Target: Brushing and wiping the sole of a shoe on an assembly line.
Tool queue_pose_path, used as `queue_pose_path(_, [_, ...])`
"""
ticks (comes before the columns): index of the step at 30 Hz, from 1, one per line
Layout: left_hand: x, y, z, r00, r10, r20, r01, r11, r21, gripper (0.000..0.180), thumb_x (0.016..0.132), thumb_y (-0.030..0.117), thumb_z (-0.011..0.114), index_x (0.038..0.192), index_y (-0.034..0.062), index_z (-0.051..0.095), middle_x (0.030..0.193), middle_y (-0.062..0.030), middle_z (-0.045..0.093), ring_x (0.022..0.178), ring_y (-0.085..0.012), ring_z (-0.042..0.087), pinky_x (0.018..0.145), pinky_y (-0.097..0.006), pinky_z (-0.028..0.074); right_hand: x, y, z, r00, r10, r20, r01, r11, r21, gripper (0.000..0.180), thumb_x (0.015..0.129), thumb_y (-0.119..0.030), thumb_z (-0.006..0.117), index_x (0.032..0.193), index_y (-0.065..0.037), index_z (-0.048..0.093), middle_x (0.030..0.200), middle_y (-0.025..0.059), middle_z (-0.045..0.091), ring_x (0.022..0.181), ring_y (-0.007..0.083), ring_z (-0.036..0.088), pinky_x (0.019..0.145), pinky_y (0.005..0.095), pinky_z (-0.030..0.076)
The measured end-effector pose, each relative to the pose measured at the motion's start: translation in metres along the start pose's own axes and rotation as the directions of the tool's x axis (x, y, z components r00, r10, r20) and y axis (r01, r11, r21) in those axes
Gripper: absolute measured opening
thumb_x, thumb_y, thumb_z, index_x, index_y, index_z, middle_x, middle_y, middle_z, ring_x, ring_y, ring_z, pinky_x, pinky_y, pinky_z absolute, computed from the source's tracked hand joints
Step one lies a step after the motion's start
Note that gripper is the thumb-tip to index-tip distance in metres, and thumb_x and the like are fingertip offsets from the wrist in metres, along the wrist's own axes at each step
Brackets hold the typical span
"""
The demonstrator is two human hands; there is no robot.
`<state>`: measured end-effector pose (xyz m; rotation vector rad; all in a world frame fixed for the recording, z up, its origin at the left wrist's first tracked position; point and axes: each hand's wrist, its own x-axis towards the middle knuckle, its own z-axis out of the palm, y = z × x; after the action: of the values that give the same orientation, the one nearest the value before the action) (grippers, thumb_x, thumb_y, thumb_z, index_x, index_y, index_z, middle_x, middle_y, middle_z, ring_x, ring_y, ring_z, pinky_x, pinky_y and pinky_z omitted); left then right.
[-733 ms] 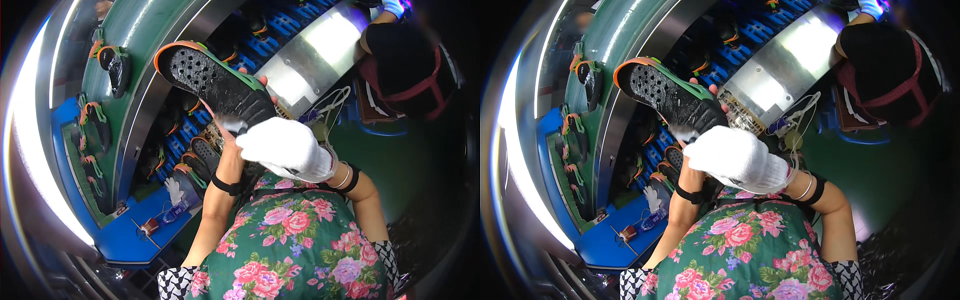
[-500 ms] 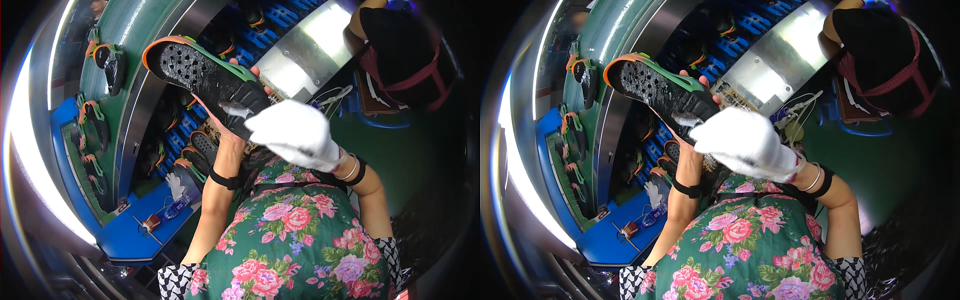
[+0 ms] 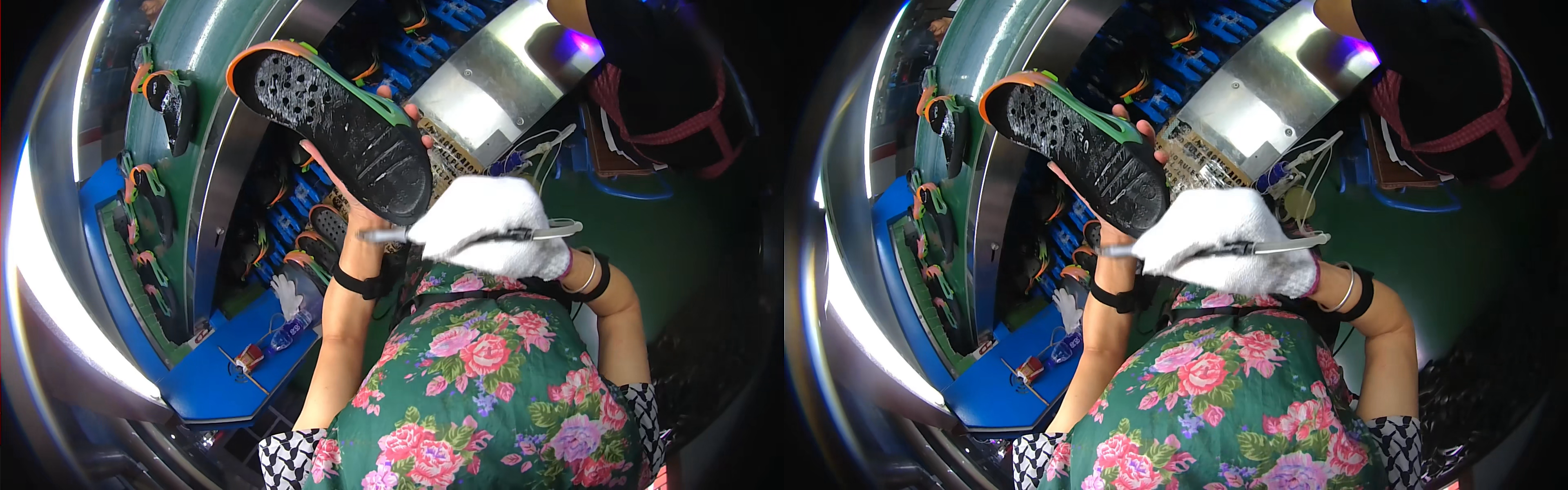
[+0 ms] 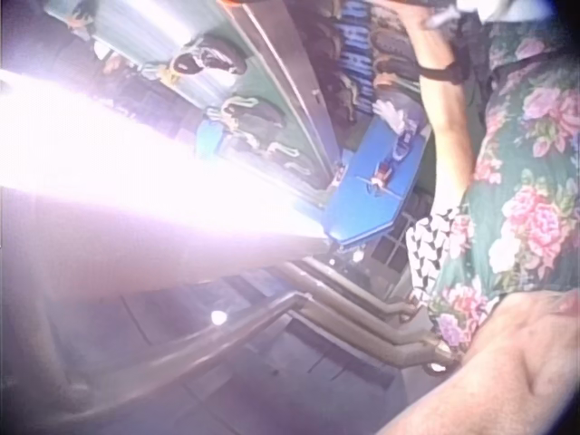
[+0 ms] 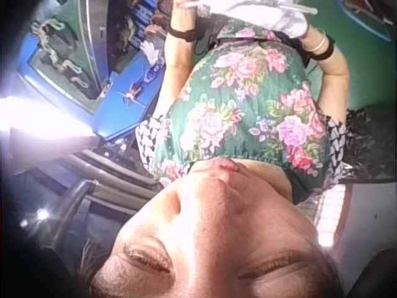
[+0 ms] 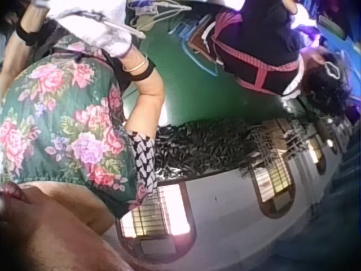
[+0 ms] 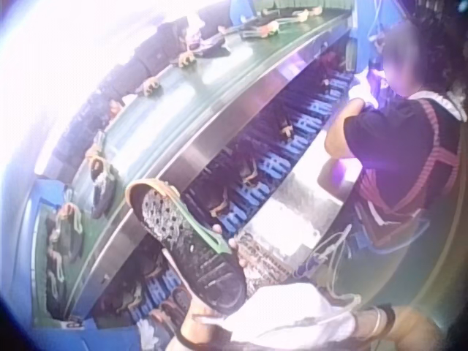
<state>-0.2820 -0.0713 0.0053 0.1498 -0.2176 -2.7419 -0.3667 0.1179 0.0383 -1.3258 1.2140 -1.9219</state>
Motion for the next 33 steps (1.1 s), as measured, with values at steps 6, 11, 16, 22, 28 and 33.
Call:
queue_pose_path(6, [0.003,0.016,-0.005,0.977,-0.212,-0.007,0.212,0.973,0.088,0.114,0.083,0.089,0.050,0.159,0.0048,0.034,0.157,-0.0235,0.041,0.128,-0.0538,0.054,0.101,-0.063,0.054,0.004,0.005,0.006,0.970,-0.194,0.145,0.233,0.913,-0.336,0.028,0.081,-0.004,0.080,0.109,-0.008,0.078,0.109,0.0095,0.078,0.094,0.0269,0.074,0.079,0.0357,0.060])
queue_pose_path(11, [0.000,0.024,-0.009,0.933,-0.356,0.047,0.352,0.933,0.074,0.116,0.084,0.086,0.053,0.162,0.0044,0.027,0.160,-0.0284,0.034,0.133,-0.0578,0.050,0.104,-0.061,0.054,0.008,0.004,-0.004,0.997,0.068,0.037,-0.071,0.995,0.066,0.012,0.078,0.000,0.082,0.089,-0.006,0.081,0.097,0.0090,0.079,0.092,0.0222,0.076,0.082,0.0357,0.061])
queue_pose_path(16, [0.005,0.027,-0.009,0.922,-0.385,0.051,0.380,0.921,0.083,0.109,0.088,0.080,0.055,0.162,0.0046,0.027,0.156,-0.0340,0.038,0.128,-0.0578,0.054,0.102,-0.061,0.054,0.010,0.004,-0.005,0.956,-0.218,0.196,0.285,0.849,-0.445,0.033,0.077,-0.001,0.077,0.109,-0.007,0.078,0.108,0.0105,0.077,0.094,0.0297,0.073,0.085,0.0392,0.060])
queue_pose_path(22, [0.007,0.034,-0.014,0.905,-0.424,0.033,0.414,0.896,0.163,0.112,0.084,0.080,0.059,0.160,0.0023,0.031,0.152,-0.0336,0.039,0.120,-0.0536,0.057,0.103,-0.061,0.052,0.011,-0.010,-0.006,0.957,0.091,0.275,-0.084,0.996,-0.037,0.022,0.076,-0.006,0.082,0.098,-0.009,0.082,0.102,0.0096,0.080,0.094,0.0261,0.076,0.084,0.0366,0.059])
queue_pose_path(28, [0.007,0.042,0.006,0.861,-0.447,-0.241,0.500,0.830,0.247,0.073,0.098,0.050,0.059,0.149,-0.0009,0.049,0.143,-0.0262,0.059,0.124,-0.0389,0.065,0.110,-0.054,0.051,0.010,-0.002,-0.009,0.951,-0.148,0.271,0.256,0.868,-0.425,0.027,0.080,-0.004,0.079,0.107,-0.006,0.079,0.107,0.0094,0.079,0.094,0.0275,0.074,0.080,0.0374,0.060])
queue_pose_path(33, [0.008,0.052,0.007,0.799,-0.495,-0.341,0.575,0.795,0.193,0.051,0.101,0.032,0.062,0.139,-0.0018,0.059,0.131,-0.0236,0.068,0.110,-0.0339,0.073,0.099,-0.047,0.059,0.014,-0.009,-0.007,0.906,-0.107,0.409,0.248,0.918,-0.309,0.027,0.083,-0.011,0.079,0.110,-0.010,0.078,0.111,0.0066,0.078,0.097,0.0256,0.074,0.080,0.0363,0.060])
